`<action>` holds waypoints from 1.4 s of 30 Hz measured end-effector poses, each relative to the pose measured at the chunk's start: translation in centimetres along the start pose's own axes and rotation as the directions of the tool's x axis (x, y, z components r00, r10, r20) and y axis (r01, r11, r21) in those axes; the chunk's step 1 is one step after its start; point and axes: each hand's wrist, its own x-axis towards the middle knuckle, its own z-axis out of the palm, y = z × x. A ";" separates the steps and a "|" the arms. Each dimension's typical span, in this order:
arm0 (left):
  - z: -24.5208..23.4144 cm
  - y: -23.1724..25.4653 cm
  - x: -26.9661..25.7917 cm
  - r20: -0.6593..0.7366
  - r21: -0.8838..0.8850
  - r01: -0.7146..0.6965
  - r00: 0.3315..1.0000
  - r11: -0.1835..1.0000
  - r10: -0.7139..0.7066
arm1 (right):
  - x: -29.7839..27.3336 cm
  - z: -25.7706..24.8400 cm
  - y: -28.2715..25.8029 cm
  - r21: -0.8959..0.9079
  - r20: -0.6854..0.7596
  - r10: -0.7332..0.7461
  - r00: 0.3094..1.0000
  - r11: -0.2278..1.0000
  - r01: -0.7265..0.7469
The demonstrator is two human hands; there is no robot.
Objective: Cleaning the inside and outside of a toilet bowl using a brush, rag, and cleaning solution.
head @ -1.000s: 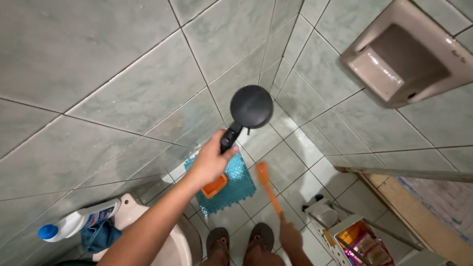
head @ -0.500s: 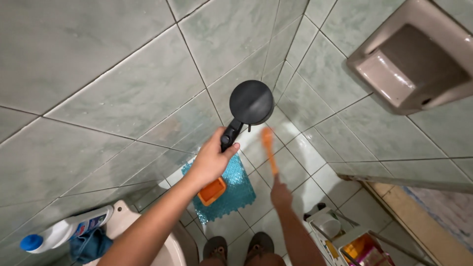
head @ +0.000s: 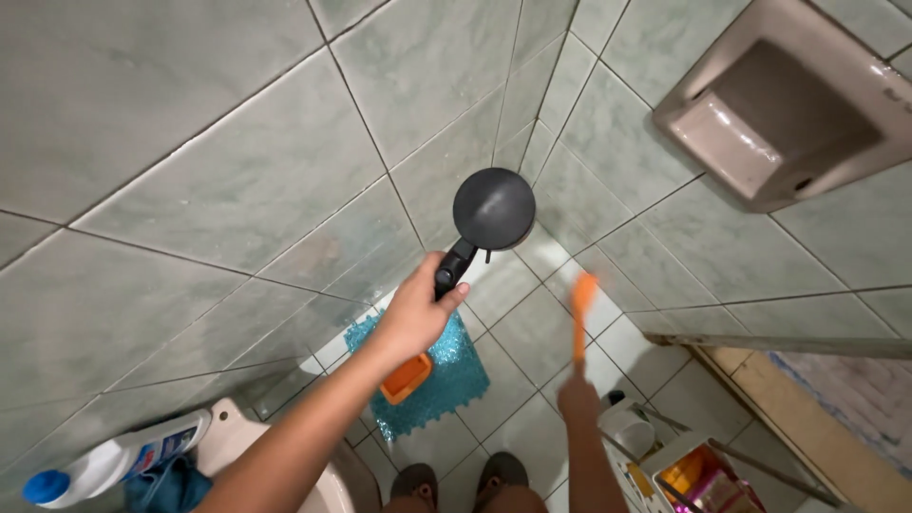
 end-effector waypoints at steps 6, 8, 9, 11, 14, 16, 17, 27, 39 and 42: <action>0.9 -0.4 -0.4 -0.032 -0.050 -0.054 0.998 0.997 0.053 | -6.9 1.8 3.0 0.295 0.130 0.187 0.974 0.931 -0.218; 0.7 0.6 -0.8 -0.015 -0.058 -0.029 0.999 0.998 0.028 | -3.5 14.4 6.7 0.050 0.052 -0.058 0.997 0.997 0.055; 0.8 1.0 -1.1 0.007 -0.065 -0.002 1.000 0.998 0.003 | -0.4 18.3 8.5 -0.207 0.037 -0.306 0.951 0.929 0.307; 0.9 0.5 -1.1 0.034 -0.034 -0.019 0.999 0.999 0.020 | -9.4 11.5 4.5 -0.148 0.118 -0.301 0.946 0.937 0.317; 0.5 0.3 -1.3 0.038 -0.041 -0.047 0.998 0.998 0.049 | -11.8 6.2 3.0 -0.039 0.120 -0.269 0.956 0.961 0.275; -0.5 0.6 -1.4 0.015 -0.077 -0.057 0.998 0.995 0.059 | -8.9 7.0 4.1 0.014 0.047 -0.232 0.972 0.973 0.232; -1.2 0.9 -1.5 -0.020 -0.066 -0.031 0.999 0.997 0.030 | -6.7 7.9 4.7 0.138 -0.068 -0.180 0.981 0.972 0.188; -3.4 2.4 -3.6 -0.217 -0.063 0.015 0.976 0.998 -0.029 | -7.7 0.5 -9.6 -0.182 0.159 -0.353 0.922 0.907 0.379; -5.3 1.8 -6.2 -0.310 0.031 -0.114 0.943 0.993 0.118 | -0.3 6.7 -7.5 -0.039 0.012 -0.339 0.941 0.940 0.339; -4.7 2.2 -6.5 -0.360 -0.046 -0.188 0.919 0.981 0.159 | -5.2 4.2 -10.9 -0.151 0.096 -0.414 0.905 0.893 0.424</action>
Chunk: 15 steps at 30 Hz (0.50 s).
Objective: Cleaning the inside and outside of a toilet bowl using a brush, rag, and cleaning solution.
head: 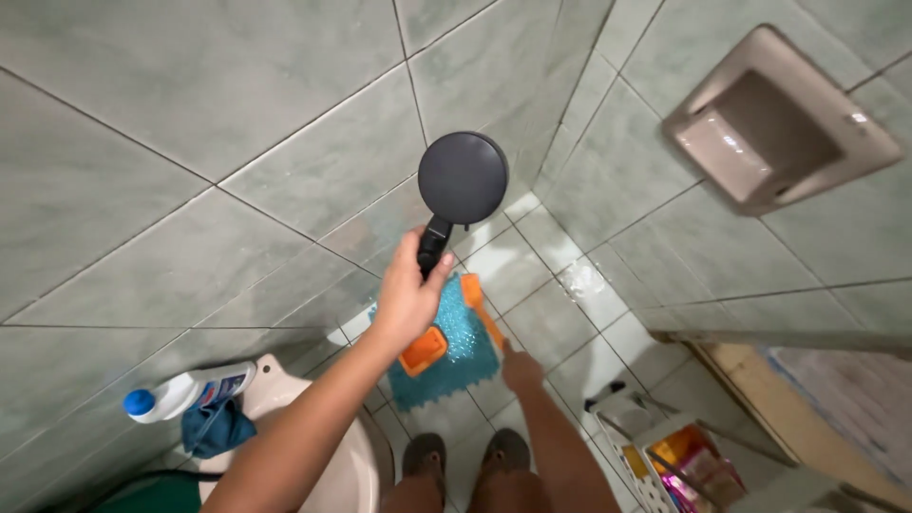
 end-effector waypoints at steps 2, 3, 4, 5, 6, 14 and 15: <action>0.0 1.0 -0.4 0.020 -0.026 0.033 0.999 0.999 -0.032 | -1.9 -0.2 0.3 0.008 0.004 0.014 1.000 1.000 -0.014; -0.1 1.7 -0.5 0.037 -0.047 0.066 0.997 0.997 -0.064 | -2.8 -0.4 0.3 0.018 0.009 0.024 1.000 1.000 -0.024; -0.2 2.2 -0.7 0.042 -0.043 0.063 0.997 0.997 -0.061 | -4.3 -1.1 0.3 0.024 0.008 0.026 1.000 0.999 -0.026; -0.2 2.7 -0.8 0.077 -0.100 0.094 0.993 0.991 -0.086 | -5.7 -1.8 0.4 0.078 0.016 0.074 0.997 0.994 -0.075; -0.1 3.3 -1.0 0.119 -0.157 0.128 0.987 0.979 -0.110 | -7.4 -2.4 0.7 0.132 0.028 0.126 0.992 0.983 -0.129; -2.0 7.3 -2.9 0.043 -0.179 0.060 0.998 0.982 -0.053 | -19.5 -9.4 2.9 0.402 -0.142 0.216 0.966 0.904 -0.143; -2.4 7.8 -3.1 0.018 -0.193 0.064 0.998 0.979 -0.062 | -21.3 -11.2 2.6 0.479 -0.160 0.250 0.955 0.865 -0.147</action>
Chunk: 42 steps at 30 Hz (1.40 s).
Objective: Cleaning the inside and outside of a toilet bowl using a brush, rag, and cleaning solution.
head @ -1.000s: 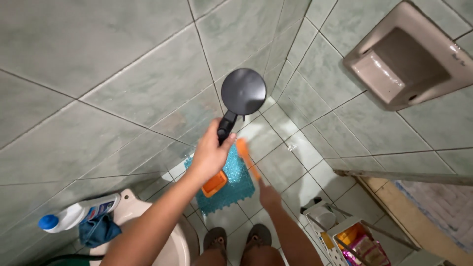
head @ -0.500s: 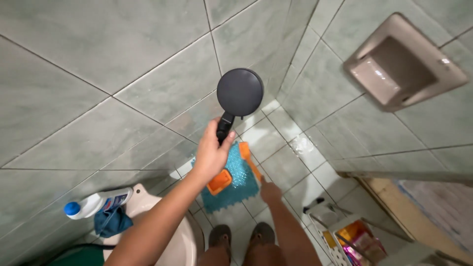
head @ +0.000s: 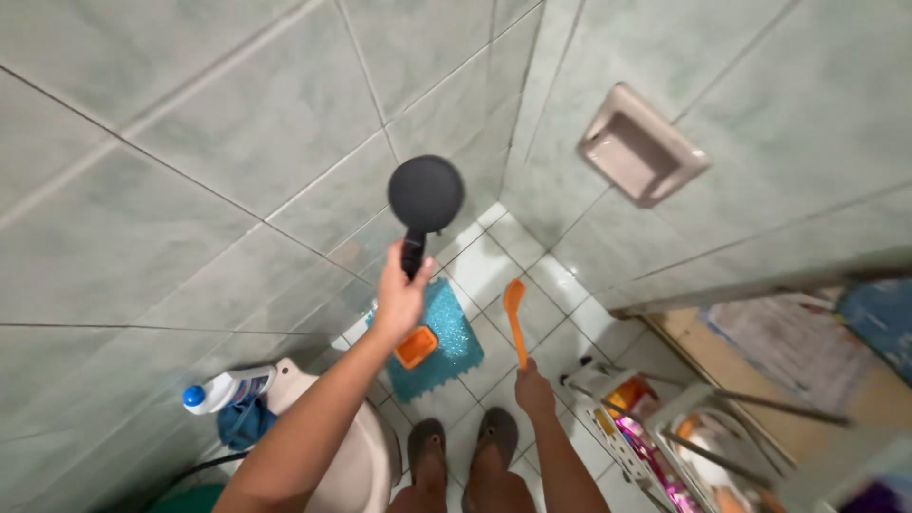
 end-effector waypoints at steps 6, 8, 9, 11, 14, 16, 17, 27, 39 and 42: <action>-1.6 3.5 -2.2 0.025 0.059 0.012 1.000 0.998 -0.014 | -7.6 -9.9 -4.7 0.037 -0.105 0.045 0.993 0.998 -0.042; -2.4 5.3 -3.5 0.147 0.110 0.042 0.987 0.993 -0.058 | -9.3 -11.7 -5.5 0.020 -0.128 0.063 0.990 0.998 -0.061; -2.6 6.1 -4.1 0.260 0.160 0.065 0.960 0.985 -0.106 | -9.9 -12.8 -5.7 0.000 -0.153 0.075 0.985 0.997 -0.076; -2.6 7.5 -5.1 0.267 0.163 0.072 0.957 0.984 -0.114 | -10.6 -13.5 -5.2 -0.011 -0.182 0.081 0.980 0.996 -0.084; -2.6 9.8 -6.2 0.241 0.134 0.108 0.961 0.985 -0.138 | -11.8 -14.7 -4.8 -0.004 -0.229 0.076 0.970 0.997 -0.079; -2.4 10.3 -6.5 0.217 0.101 0.131 0.964 0.986 -0.150 | -12.8 -15.8 -4.9 0.018 -0.254 0.077 0.964 0.997 -0.075; -2.3 9.9 -6.6 0.258 0.069 0.110 0.958 0.992 -0.124 | -13.3 -16.4 -4.9 0.049 -0.261 0.085 0.962 0.996 -0.074; -2.6 12.4 -8.5 0.426 -0.119 0.108 0.904 0.987 -0.048 | -15.9 -21.8 -6.2 0.090 -0.443 0.060 0.895 0.996 -0.022; -4.6 16.2 -8.1 0.373 -0.053 0.070 0.927 0.996 -0.046 | -9.6 -28.2 -6.9 0.036 -0.522 0.127 0.843 0.991 -0.126; -5.0 18.3 -8.5 0.355 -0.117 0.094 0.934 0.989 -0.047 | -8.3 -27.7 -7.4 -0.006 -0.474 0.077 0.877 0.996 -0.091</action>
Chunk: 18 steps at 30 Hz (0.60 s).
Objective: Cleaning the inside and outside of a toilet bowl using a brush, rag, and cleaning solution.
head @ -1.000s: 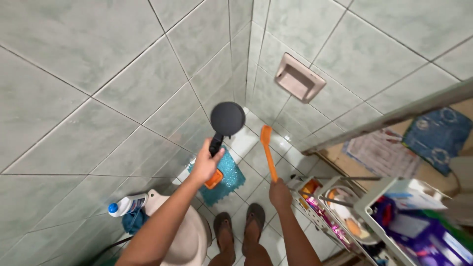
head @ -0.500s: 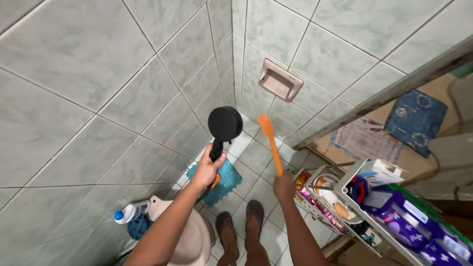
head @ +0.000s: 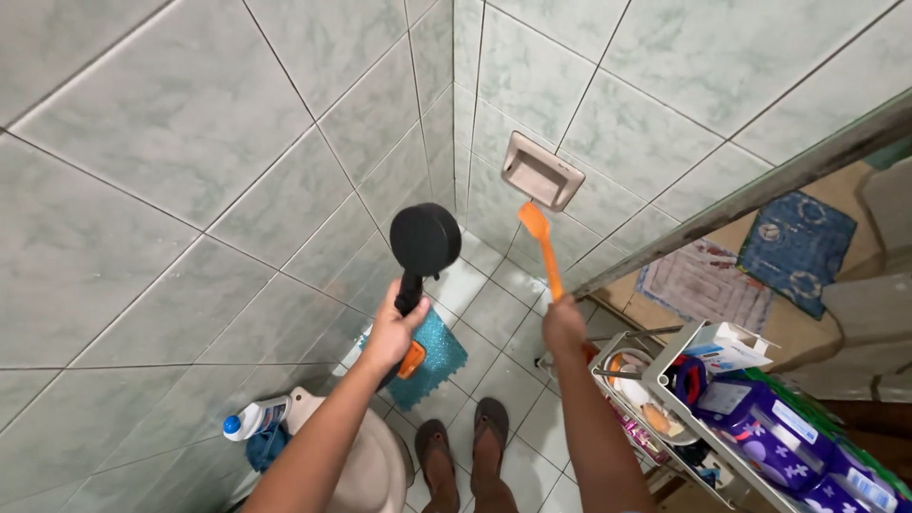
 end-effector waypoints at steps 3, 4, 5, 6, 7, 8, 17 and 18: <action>0.0 -0.2 0.4 0.003 -0.062 -0.077 0.997 0.995 0.077 | -2.6 -4.6 -4.3 0.066 0.027 0.018 0.999 0.998 -0.019; 0.1 0.0 0.6 0.006 -0.062 -0.077 0.997 0.995 0.077 | -3.4 -5.1 -5.1 0.066 0.026 0.021 0.999 0.998 -0.022; 0.2 0.2 0.7 -0.024 -0.092 -0.141 0.990 0.986 0.139 | -3.9 -5.7 -6.0 0.121 0.039 0.033 0.999 0.992 -0.038; 0.3 0.4 0.9 -0.056 -0.120 -0.205 0.978 0.971 0.200 | -4.6 -6.2 -6.9 0.176 0.052 0.045 0.998 0.983 -0.054; 0.5 1.8 0.6 -0.057 -0.122 -0.208 0.978 0.971 0.203 | -4.0 -5.7 -7.1 0.176 0.049 0.044 0.998 0.983 -0.052; 0.8 3.2 0.3 -0.032 -0.093 -0.120 0.993 0.988 0.118 | -3.5 -5.1 -7.4 0.202 -0.002 0.000 1.000 0.979 0.001; 2.1 1.9 0.9 0.036 -0.165 -0.205 0.976 0.965 0.213 | 0.4 -2.5 -7.8 0.205 0.055 -0.004 0.998 0.979 -0.007; 2.0 2.1 0.8 0.028 -0.114 -0.188 0.981 0.975 0.193 | -0.5 -2.9 -8.3 0.270 0.128 0.081 0.989 0.956 -0.113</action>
